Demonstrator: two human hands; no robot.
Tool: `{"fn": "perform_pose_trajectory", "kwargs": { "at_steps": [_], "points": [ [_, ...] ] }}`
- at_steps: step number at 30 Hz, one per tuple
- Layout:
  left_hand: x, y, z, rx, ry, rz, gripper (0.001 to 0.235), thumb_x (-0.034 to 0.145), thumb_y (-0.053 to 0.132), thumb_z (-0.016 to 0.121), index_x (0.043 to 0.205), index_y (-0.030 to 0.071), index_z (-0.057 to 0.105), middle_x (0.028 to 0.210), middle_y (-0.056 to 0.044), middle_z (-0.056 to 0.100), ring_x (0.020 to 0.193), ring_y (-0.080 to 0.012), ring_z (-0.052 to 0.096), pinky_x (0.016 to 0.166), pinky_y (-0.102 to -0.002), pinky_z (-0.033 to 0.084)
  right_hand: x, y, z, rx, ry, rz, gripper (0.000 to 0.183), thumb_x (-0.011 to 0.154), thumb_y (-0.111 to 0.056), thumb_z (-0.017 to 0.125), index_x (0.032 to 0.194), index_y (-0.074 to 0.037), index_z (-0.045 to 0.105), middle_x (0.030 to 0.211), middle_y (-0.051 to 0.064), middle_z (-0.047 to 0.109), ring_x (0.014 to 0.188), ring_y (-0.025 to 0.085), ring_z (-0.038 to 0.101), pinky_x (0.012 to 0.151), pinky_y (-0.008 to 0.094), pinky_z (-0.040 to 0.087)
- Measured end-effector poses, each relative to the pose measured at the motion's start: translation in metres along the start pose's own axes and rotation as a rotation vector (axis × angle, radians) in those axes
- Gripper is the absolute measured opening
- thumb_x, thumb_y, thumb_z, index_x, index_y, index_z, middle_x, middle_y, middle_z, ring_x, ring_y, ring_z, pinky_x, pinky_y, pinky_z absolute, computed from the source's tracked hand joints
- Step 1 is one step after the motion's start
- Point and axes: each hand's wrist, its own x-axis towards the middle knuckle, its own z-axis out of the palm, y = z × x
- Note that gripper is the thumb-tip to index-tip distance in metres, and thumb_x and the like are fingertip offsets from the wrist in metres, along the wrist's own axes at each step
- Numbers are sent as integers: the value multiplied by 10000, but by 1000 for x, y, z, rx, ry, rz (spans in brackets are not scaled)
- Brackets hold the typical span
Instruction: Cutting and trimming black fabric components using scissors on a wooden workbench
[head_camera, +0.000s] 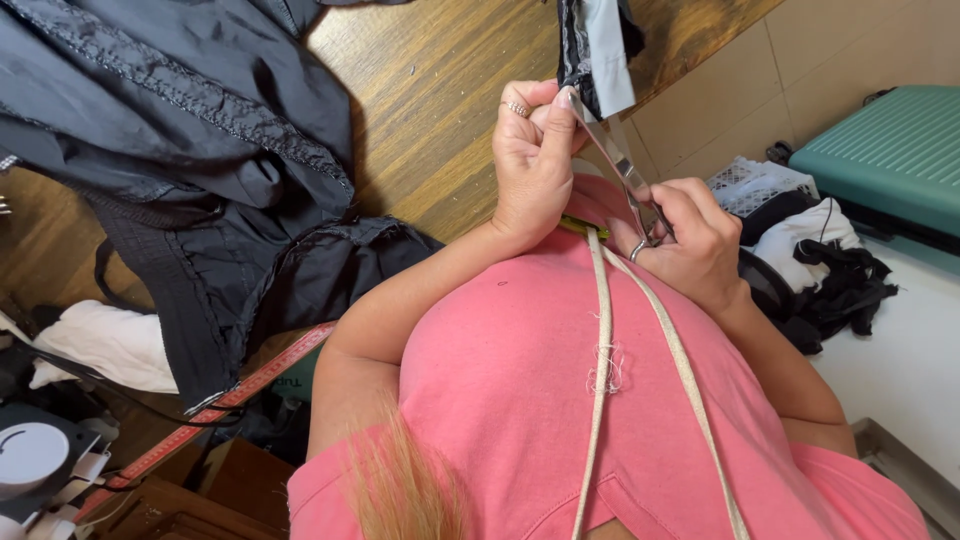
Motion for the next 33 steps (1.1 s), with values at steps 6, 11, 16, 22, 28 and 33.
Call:
{"fn": "perform_pose_trajectory", "kwargs": {
  "at_steps": [6,11,16,22,28,33],
  "points": [
    [4,4,1,-59,-19,-10,78,1081,102,562,1106,102,488,969,-108,692,894,-131,688,833,-342,644,-4,6,8,11,6,19,226,844,-32,876,1013,-17,726,974,78,675,554,95,522,596,271,498],
    [4,2,1,-46,-36,-7,88,1083,97,555,1117,116,475,973,-112,668,901,-127,681,840,-320,635,-5,8,17,-34,49,27,214,856,-22,861,1020,-57,727,976,58,680,545,100,523,583,282,494],
    [8,11,4,-3,6,-84,133,1038,110,590,1106,124,477,840,-34,616,757,-71,585,754,-287,602,-12,21,21,-80,29,17,255,892,-126,932,1034,-84,724,941,51,678,636,149,610,610,323,509],
    [43,31,10,162,71,-396,363,878,297,684,1139,71,571,925,-33,627,746,-127,611,608,-358,596,-18,34,15,-91,-54,-3,339,889,-253,972,1038,-70,728,971,59,691,692,172,623,630,336,510],
    [35,32,12,112,-24,-260,174,1014,284,590,910,151,632,705,60,519,574,-43,467,488,-261,474,-11,33,4,16,-62,-17,398,869,-229,974,1059,14,724,942,114,667,691,181,585,664,320,499],
    [25,25,9,122,-1,-205,179,1047,302,590,1023,145,671,674,75,514,446,-20,296,328,-213,184,5,19,3,44,-69,-21,444,849,-290,977,1041,20,724,903,106,636,626,161,526,643,315,474]
  ]
}}
